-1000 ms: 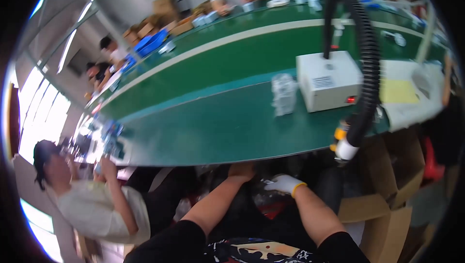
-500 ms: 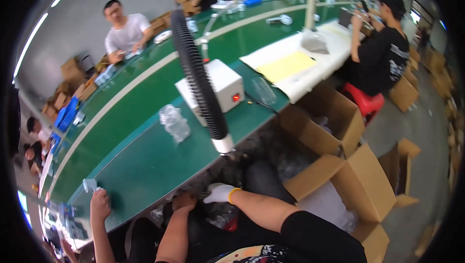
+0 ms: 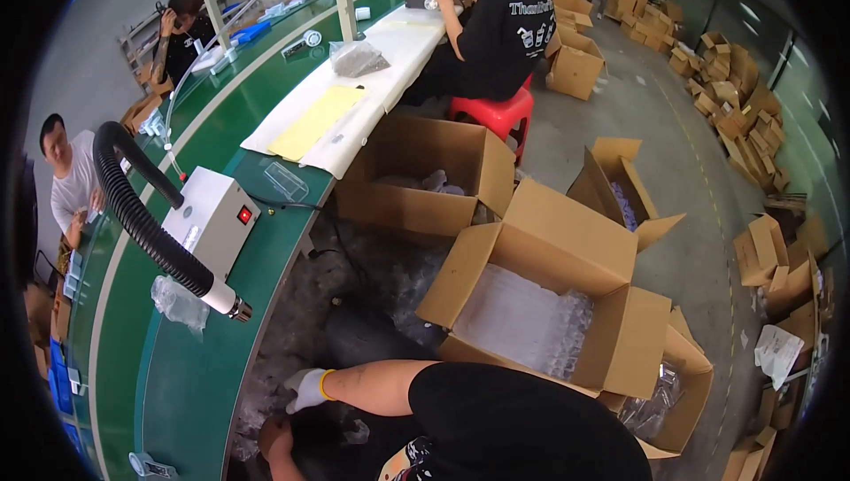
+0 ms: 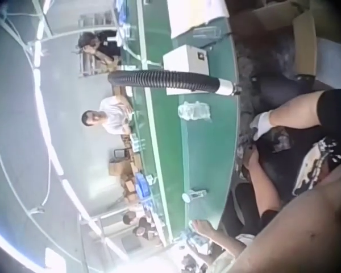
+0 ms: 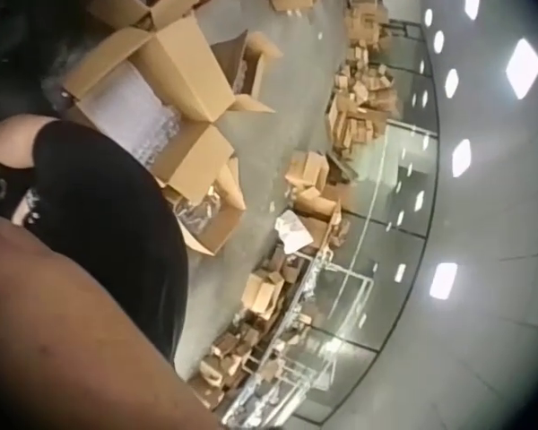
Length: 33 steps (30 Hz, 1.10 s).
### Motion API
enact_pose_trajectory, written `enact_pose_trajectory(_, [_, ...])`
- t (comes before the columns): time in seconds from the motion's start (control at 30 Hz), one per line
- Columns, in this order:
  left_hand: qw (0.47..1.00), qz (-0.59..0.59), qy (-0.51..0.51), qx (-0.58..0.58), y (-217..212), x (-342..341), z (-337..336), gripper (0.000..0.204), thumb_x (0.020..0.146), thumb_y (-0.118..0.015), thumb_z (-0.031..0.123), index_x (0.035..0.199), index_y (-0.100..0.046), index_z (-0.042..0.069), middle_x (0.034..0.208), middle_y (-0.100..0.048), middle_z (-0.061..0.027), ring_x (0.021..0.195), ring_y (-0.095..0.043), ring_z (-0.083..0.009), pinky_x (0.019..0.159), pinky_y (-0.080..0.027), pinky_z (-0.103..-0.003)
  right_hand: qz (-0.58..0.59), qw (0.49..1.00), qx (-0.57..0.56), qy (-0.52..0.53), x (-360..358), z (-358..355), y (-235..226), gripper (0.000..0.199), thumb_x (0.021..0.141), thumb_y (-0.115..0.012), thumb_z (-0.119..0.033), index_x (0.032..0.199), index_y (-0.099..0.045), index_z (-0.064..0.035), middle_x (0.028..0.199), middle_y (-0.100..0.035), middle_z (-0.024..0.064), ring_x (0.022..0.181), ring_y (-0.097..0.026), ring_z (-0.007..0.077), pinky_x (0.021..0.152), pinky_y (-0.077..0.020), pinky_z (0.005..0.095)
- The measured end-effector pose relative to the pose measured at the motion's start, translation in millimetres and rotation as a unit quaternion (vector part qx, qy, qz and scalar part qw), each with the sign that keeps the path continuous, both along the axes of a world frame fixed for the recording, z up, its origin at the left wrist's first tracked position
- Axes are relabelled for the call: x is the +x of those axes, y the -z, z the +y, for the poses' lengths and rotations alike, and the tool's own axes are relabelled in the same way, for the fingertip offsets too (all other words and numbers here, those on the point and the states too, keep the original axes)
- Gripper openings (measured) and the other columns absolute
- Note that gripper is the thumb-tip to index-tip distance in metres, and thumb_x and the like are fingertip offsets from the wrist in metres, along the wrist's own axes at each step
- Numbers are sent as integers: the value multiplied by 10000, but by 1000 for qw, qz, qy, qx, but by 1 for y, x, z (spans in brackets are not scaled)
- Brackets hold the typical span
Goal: Assembling and inspecting handheld fans at a production line station.
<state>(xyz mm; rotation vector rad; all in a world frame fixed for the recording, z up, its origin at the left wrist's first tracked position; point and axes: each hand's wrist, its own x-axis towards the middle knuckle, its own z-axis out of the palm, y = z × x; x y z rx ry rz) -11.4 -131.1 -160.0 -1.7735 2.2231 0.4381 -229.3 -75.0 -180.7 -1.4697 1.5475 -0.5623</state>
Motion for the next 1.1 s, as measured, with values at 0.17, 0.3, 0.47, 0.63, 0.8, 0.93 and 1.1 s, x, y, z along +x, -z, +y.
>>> enact_pose_trajectory(0.17, [998, 57, -1, -10, 38, 4, -3, 360, 920, -631, 429, 1076, -777, 139, 1102, -764, -155, 1073, -713, -387, 923, -560, -506, 36, 999, 12, 1, -15, -1, 4, 675, 804, -773, -527, 1261, -667, -41, 1200, -719, 232, 1127, -679, 416, 944, -531, 461])
enact_pose_trajectory(0.3, [999, 32, 15, 36, 47, 5, -11, 354, 908, -650, 428, 1068, -781, 140, 1091, -768, -146, 1076, -713, -381, 911, -561, -507, 54, 998, 19, -7, -15, -6, 10, 614, 800, -761, -509, 1193, -689, -42, 1146, -734, 219, 1080, -693, 408, 908, -536, 463])
enact_pose_trajectory(0.47, [998, 10, 21, 53, 55, 26, -14, 337, 895, -667, 417, 1015, -784, 125, 1053, -772, -148, 1043, -722, -387, 895, -565, -503, 41, 999, 12, 1, -17, -15, 14, 580, 786, -750, -556, 1050, -742, -40, 1051, -753, 198, 1004, -708, 397, 853, -543, 466])
enact_pose_trajectory(0.63, [999, 40, 6, 31, 74, 53, -24, 343, 913, -664, 380, 1012, -771, 69, 1048, -763, -188, 1038, -721, -400, 894, -559, -508, 19, 1000, -5, -14, -8, -20, 8, 596, 774, -743, -598, 979, -767, -39, 1009, -758, 186, 976, -713, 389, 829, -546, 474])
enact_pose_trajectory(0.8, [997, 55, 44, 3, 85, 55, -32, 355, 920, -648, 359, 995, -765, 33, 1039, -755, -217, 1033, -720, -412, 886, -555, -518, 26, 999, 3, -35, -6, -24, 12, 601, 769, -748, -609, 975, -765, -44, 982, -757, 179, 961, -716, 384, 816, -546, 478])
enact_pose_trajectory(0.93, [998, 59, 27, 0, 73, 40, -22, 351, 913, -634, 347, 970, -768, 28, 1008, -756, -218, 1004, -724, -414, 872, -556, -523, 29, 999, 1, -15, -12, -26, 23, 590, 772, -754, -600, 973, -757, -45, 977, -753, 175, 965, -714, 382, 821, -545, 474])
enact_pose_trajectory(1.1, [998, 67, 10, -10, 65, 50, -22, 349, 911, -628, 343, 969, -769, 28, 970, -758, -213, 973, -729, -413, 863, -558, -526, -20, 999, -41, 25, -7, -27, 27, 545, 773, -775, -550, 980, -745, -46, 982, -750, 171, 967, -709, 383, 823, -541, 473])
